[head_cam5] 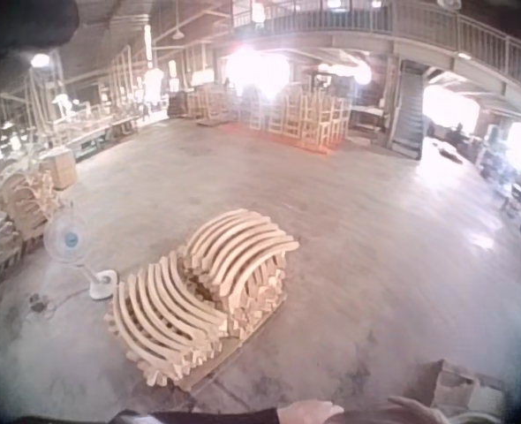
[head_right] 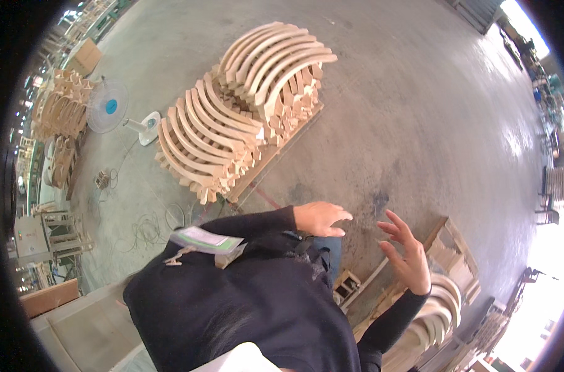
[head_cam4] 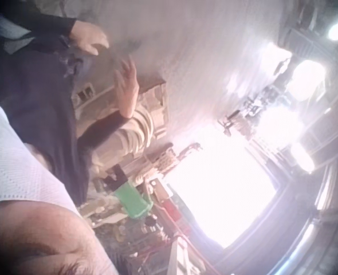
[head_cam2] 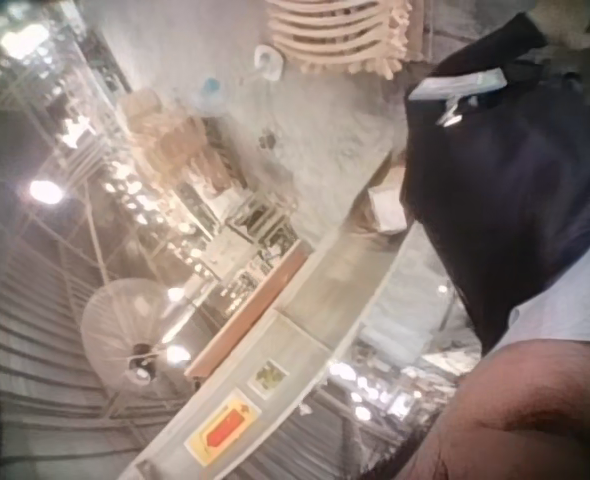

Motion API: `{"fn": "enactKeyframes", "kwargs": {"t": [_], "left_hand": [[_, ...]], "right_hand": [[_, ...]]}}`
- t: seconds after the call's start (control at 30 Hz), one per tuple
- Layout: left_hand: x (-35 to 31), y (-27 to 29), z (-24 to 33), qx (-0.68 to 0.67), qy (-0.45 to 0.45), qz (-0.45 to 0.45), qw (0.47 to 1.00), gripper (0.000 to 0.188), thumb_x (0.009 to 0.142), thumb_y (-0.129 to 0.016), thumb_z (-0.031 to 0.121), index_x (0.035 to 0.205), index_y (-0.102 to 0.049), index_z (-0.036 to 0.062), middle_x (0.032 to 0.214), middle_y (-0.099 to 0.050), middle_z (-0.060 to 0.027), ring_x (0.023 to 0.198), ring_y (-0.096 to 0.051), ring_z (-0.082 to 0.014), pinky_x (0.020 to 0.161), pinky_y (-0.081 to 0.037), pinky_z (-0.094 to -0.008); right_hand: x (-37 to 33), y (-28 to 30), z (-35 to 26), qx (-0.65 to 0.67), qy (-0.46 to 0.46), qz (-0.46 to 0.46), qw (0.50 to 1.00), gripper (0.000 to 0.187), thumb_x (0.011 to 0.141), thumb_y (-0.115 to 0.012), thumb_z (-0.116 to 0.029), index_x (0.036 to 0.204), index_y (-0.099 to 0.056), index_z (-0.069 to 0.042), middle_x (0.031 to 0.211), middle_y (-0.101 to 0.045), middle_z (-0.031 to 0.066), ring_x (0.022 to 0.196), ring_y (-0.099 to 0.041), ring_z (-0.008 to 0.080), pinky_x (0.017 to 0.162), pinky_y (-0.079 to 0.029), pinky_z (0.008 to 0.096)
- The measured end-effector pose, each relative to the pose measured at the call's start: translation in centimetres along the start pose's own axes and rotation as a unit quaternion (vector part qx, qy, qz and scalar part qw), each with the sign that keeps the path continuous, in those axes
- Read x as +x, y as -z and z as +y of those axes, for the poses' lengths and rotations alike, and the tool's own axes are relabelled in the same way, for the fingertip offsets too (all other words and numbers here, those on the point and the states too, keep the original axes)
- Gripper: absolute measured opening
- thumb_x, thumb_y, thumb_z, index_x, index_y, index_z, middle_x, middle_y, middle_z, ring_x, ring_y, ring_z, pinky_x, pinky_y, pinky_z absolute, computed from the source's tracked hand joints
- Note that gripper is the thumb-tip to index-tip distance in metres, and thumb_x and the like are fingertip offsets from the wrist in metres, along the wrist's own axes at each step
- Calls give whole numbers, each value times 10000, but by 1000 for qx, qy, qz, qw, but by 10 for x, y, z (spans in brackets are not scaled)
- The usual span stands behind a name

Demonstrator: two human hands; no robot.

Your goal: The person repeatedly picks up curved wooden chair parts, applies glue to the ends using a small brush, and places them on a workbench. The person works in a factory setting with other workers visible in the background.

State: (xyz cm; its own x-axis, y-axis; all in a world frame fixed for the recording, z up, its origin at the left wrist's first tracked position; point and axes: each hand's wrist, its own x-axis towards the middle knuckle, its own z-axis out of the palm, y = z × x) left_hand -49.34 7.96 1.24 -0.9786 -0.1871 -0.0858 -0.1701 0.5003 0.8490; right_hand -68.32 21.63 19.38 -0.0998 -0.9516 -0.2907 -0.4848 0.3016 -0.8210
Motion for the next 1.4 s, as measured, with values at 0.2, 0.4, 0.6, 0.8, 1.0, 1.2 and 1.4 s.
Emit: {"fn": "enactKeyframes", "kwargs": {"t": [0.2,0.4,0.6,0.8,1.0,1.2,1.4], "left_hand": [[8,69,-51,-18,99,58,993,516,839,-636,379,1190,-573,6,1005,-636,-226,973,-604,-390,839,-472,-461],[56,126,-103,-5,170,146,975,529,858,-614,378,1224,-556,2,1020,-625,-223,990,-592,-388,851,-469,-455],[103,189,-153,38,204,264,942,526,848,-628,365,1227,-553,8,1091,-602,-227,1029,-578,-393,869,-465,-466],[128,292,-228,145,323,273,894,579,806,-666,359,1241,-528,3,1210,-539,-229,1079,-561,-402,893,-465,-477],[161,353,-396,186,473,270,818,945,708,-756,422,1398,-312,-46,1410,-347,-278,1316,-368,-414,1030,-375,-513],[185,337,-468,221,596,222,739,1325,588,-820,529,1527,-9,65,1558,-137,-218,1415,-190,-434,1093,-236,-625],[158,311,-511,261,522,282,762,1243,604,-840,394,1538,-53,167,1439,-352,-192,1293,-382,-390,1018,-329,-629]], "right_hand": [[139,27,-1,-7,79,-119,990,522,914,-633,-187,1393,-451,-86,1182,-660,126,1096,-625,249,949,-473,368],[275,73,18,29,129,-224,966,472,939,-608,-180,1377,-467,-73,1172,-660,119,1112,-619,222,956,-481,356],[407,115,13,95,138,-261,951,408,986,-546,-196,1352,-477,-27,1142,-660,107,1099,-610,180,934,-483,320],[499,101,23,174,83,-251,949,389,1011,-501,-243,1326,-496,-14,1136,-660,97,1061,-615,157,888,-485,289],[527,97,70,172,-58,-195,964,370,993,-533,-208,1299,-519,0,1109,-678,96,999,-635,144,829,-495,262],[521,79,107,209,-248,-95,941,396,983,-550,-232,1305,-514,-3,1110,-680,108,989,-650,163,824,-506,274],[555,40,92,241,-270,-112,926,409,979,-557,-250,1301,-510,-2,1099,-681,119,997,-652,176,823,-509,279]]}}
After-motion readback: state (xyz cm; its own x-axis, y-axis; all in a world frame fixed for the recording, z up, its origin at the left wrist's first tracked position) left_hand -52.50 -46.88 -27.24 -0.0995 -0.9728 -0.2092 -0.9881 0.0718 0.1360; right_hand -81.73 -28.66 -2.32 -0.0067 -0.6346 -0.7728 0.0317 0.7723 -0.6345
